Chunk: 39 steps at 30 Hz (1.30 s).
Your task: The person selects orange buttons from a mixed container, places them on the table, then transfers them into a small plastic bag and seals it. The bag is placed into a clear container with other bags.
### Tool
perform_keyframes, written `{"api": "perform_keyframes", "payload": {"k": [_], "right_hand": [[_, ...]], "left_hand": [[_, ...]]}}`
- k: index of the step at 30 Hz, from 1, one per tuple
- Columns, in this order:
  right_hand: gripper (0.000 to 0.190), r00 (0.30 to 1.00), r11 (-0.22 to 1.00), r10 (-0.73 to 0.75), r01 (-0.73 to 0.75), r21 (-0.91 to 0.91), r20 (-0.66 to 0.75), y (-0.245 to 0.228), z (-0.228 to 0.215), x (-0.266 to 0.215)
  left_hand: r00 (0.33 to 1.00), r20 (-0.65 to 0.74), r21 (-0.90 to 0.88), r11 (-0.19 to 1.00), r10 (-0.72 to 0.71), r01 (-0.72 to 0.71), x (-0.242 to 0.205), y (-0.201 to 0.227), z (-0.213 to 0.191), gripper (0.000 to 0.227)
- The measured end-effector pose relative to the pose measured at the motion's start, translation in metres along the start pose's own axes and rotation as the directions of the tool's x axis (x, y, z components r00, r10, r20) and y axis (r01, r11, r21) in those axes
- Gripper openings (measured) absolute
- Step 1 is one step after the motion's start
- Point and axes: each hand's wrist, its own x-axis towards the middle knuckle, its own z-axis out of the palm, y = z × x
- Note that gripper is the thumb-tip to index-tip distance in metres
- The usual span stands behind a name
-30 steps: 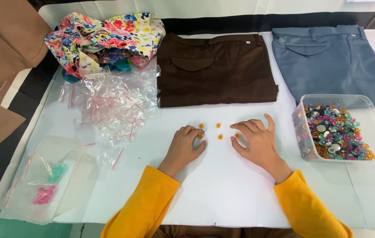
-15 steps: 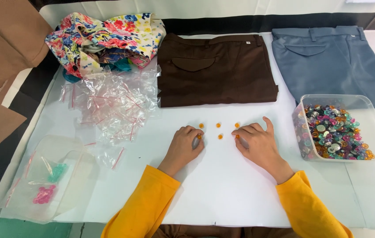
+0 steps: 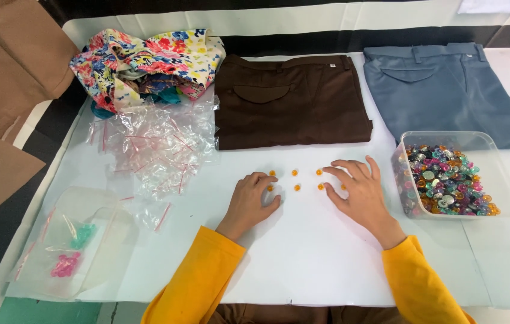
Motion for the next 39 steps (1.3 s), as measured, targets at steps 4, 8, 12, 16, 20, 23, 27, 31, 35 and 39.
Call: {"api": "perform_keyframes", "payload": {"k": [4,8,12,16,20,23,27,31,35,39], "right_hand": [[0.034,0.995,1.000,0.018,-0.017,0.013,-0.093,0.029,-0.039,-0.005],[0.031,0.993,0.993,0.094,-0.089,0.082,-0.067,0.047,-0.106,-0.005],[0.036,0.939,0.947,0.302,-0.316,0.065,0.166,0.095,-0.148,-0.020],[0.044,0.475,0.564,0.716,-0.826,-0.023,0.512,0.120,-0.166,-0.018],[0.045,0.450,0.682,0.564,-0.726,-0.084,0.693,0.159,-0.145,-0.050],[0.065,0.555,0.752,0.470,-0.659,0.018,0.686,0.168,-0.134,-0.057],[0.094,0.517,0.824,0.409,-0.563,-0.061,0.752,0.166,-0.131,-0.044],[0.090,0.556,0.839,0.405,-0.541,-0.053,0.726,0.154,-0.131,-0.035],[0.091,0.479,0.792,0.499,-0.591,-0.155,0.722,0.154,-0.123,-0.035],[0.073,0.471,0.726,0.542,-0.680,-0.105,0.696,0.170,-0.112,-0.050]], "left_hand": [[0.987,-0.137,-0.031,0.995,0.088,-0.093,0.005,0.017,-0.007,0.036],[0.962,-0.196,-0.223,0.947,0.188,-0.231,0.019,0.080,-0.013,0.032],[0.901,-0.104,-0.404,0.810,0.422,-0.426,0.039,0.166,-0.006,0.033],[0.853,-0.052,-0.456,0.747,0.520,-0.483,0.079,0.223,0.051,0.034],[0.863,0.203,-0.197,0.882,0.463,-0.428,0.134,0.241,0.150,0.036],[0.882,0.333,0.066,0.925,0.334,-0.375,0.174,0.238,0.220,0.032],[0.922,0.334,0.339,0.888,0.195,-0.310,0.192,0.240,0.290,0.021],[0.956,0.281,0.465,0.859,0.085,-0.213,0.195,0.249,0.307,0.032],[0.958,0.236,0.401,0.882,0.162,-0.248,0.186,0.243,0.276,0.023],[0.925,0.273,0.243,0.912,0.262,-0.330,0.180,0.238,0.251,0.015]]}}
